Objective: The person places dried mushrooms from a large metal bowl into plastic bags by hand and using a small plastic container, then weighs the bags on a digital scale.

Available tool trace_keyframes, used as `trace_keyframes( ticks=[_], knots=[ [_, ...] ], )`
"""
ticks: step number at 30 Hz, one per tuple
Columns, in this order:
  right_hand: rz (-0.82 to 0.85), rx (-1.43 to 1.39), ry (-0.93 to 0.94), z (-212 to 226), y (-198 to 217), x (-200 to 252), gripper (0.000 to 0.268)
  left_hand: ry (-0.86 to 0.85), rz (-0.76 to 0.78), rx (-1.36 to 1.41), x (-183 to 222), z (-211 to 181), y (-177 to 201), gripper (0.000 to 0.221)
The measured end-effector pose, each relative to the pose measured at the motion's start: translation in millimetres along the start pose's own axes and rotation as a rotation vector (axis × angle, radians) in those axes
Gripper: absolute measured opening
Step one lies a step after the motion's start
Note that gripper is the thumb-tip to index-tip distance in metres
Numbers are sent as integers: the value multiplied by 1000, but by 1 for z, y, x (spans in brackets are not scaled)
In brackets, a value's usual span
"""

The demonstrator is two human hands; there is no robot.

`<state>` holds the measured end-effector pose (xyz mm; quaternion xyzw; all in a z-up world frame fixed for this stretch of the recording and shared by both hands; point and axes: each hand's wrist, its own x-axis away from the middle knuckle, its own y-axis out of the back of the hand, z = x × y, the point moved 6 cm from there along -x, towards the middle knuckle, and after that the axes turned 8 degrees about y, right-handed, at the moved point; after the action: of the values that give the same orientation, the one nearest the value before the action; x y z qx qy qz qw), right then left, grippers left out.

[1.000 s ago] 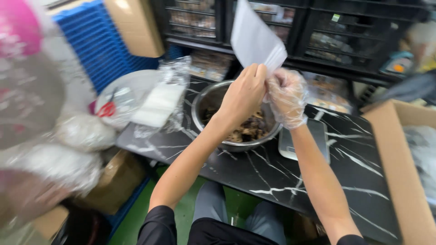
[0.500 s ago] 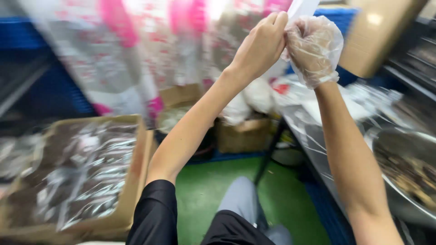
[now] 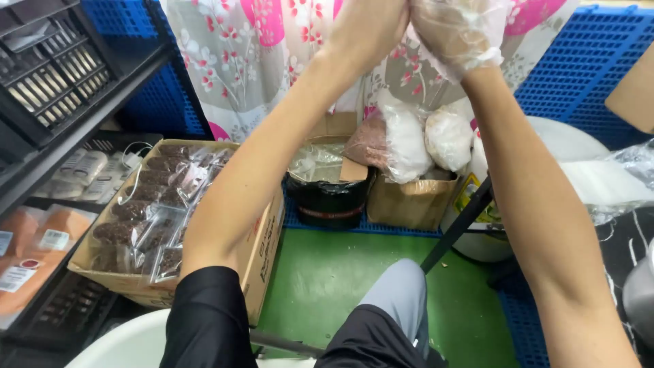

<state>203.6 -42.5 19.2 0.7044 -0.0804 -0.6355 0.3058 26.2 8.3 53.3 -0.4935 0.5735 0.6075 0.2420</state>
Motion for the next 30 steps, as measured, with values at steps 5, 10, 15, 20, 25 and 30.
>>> trace_keyframes(
  ticks=[5, 10, 15, 20, 25, 30],
  knots=[
    [41, 80, 22, 3, 3, -9, 45, -20, -47, 24, 11, 2, -3, 6],
    [66, 87, 94, 26, -21, -44, 47, -26, -110, -20, 9, 11, 0, 5],
    [-1, 79, 269, 50, -54, -64, 37, -25, -137, -51, 27, 16, 32, 6],
    [81, -453, -116, 68, -57, -60, 56, 139, -88, -147, 33, 1, 47, 22],
    [-534, -73, 305, 57, -38, -30, 9, 386, -98, -74, 20, 51, 5, 19],
    [-630, 102, 382, 35, 38, 35, 43, 392, -144, 143, 8, 5, -50, 29]
  ],
)
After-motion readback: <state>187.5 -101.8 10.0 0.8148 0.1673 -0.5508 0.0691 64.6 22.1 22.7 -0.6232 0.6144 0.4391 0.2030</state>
